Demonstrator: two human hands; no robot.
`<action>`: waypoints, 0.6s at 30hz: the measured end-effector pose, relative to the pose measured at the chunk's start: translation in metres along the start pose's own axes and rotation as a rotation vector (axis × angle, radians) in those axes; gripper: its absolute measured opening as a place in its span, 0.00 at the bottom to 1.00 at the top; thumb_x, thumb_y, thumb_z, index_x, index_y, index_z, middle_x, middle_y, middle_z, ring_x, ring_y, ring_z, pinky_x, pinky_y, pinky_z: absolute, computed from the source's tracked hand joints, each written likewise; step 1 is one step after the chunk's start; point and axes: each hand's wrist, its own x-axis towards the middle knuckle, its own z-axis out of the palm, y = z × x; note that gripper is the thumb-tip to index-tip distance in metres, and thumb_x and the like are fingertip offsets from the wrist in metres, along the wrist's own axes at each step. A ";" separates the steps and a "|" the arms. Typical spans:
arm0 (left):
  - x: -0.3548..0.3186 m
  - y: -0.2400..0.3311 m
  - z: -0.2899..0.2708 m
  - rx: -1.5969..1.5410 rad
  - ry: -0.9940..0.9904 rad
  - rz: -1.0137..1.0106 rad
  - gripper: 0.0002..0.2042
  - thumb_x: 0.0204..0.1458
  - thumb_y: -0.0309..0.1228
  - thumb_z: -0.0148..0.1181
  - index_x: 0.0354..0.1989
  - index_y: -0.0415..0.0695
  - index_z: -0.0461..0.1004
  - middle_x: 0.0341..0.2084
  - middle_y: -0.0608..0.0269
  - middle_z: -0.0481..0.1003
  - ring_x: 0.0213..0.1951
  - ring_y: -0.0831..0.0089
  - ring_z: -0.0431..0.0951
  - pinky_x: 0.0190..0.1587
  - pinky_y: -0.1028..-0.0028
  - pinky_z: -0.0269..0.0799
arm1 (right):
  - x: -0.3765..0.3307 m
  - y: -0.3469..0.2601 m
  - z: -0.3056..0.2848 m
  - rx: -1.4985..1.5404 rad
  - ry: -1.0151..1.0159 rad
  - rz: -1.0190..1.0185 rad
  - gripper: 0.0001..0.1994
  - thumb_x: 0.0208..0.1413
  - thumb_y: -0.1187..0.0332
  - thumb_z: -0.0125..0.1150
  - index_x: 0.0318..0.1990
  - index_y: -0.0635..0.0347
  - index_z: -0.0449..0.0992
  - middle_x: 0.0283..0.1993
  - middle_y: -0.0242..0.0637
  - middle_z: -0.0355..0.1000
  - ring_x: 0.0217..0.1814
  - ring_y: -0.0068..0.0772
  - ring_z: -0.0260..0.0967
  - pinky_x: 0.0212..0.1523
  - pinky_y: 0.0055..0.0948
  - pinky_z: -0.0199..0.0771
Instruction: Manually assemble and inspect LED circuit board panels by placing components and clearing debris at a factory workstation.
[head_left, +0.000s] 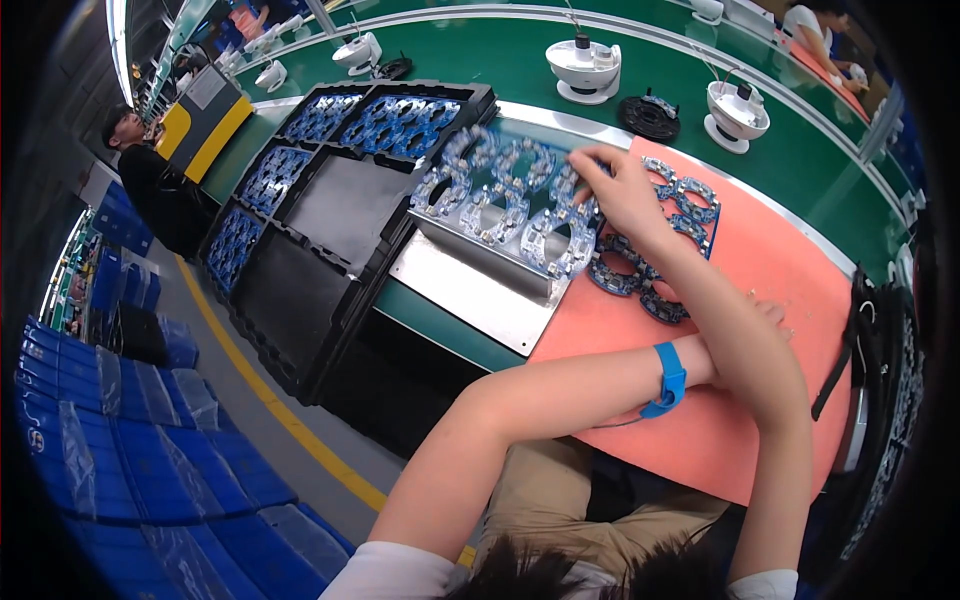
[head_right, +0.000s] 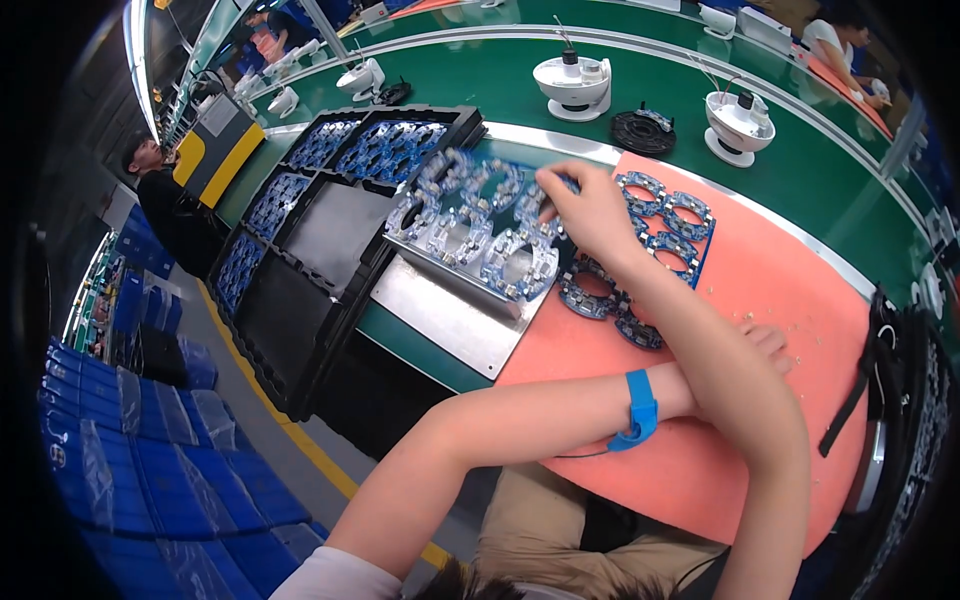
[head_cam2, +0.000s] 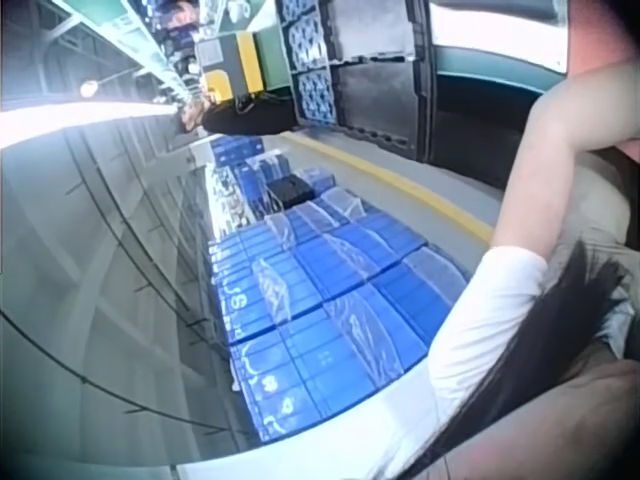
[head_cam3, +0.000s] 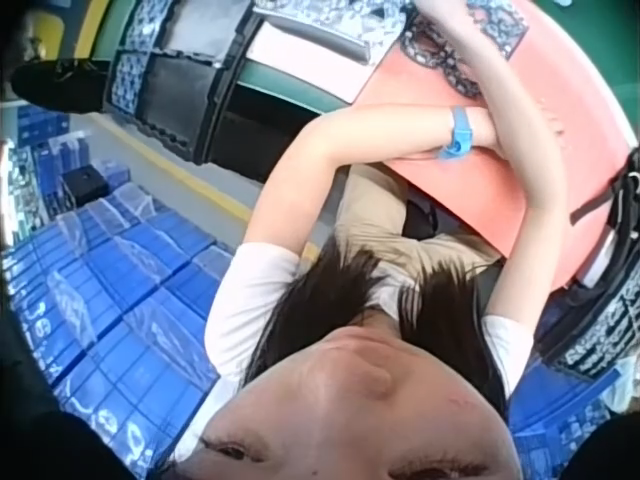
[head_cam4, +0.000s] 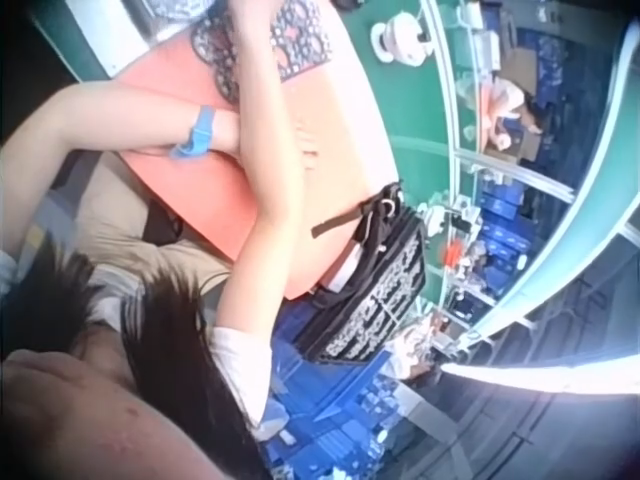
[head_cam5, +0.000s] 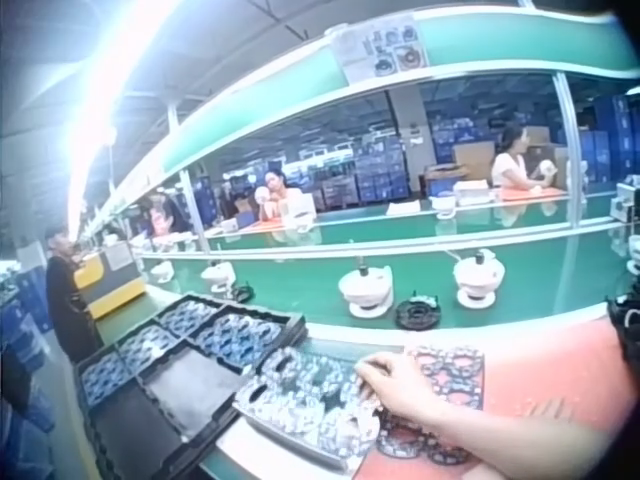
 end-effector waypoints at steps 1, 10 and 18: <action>-0.002 -0.003 0.002 0.001 0.002 -0.002 0.23 0.44 0.45 0.57 0.43 0.40 0.67 0.45 0.48 0.66 0.50 0.52 0.68 0.54 0.48 0.61 | 0.002 0.006 0.002 0.022 -0.004 0.043 0.16 0.57 0.61 0.55 0.42 0.69 0.75 0.30 0.37 0.75 0.27 0.24 0.75 0.28 0.22 0.67; 0.003 -0.001 -0.008 -0.066 0.031 0.063 0.19 0.47 0.41 0.56 0.44 0.42 0.69 0.46 0.48 0.68 0.51 0.55 0.67 0.55 0.50 0.61 | 0.005 -0.046 -0.030 0.388 0.066 -0.077 0.13 0.60 0.64 0.53 0.42 0.65 0.76 0.33 0.31 0.71 0.25 0.18 0.67 0.30 0.17 0.65; 0.014 -0.035 -0.016 -0.460 0.397 -0.313 0.22 0.62 0.35 0.39 0.64 0.41 0.54 0.54 0.48 0.67 0.55 0.62 0.69 0.58 0.66 0.62 | -0.057 -0.095 -0.147 0.283 0.479 -0.206 0.13 0.60 0.67 0.50 0.45 0.65 0.76 0.29 0.23 0.67 0.26 0.10 0.57 0.26 0.13 0.56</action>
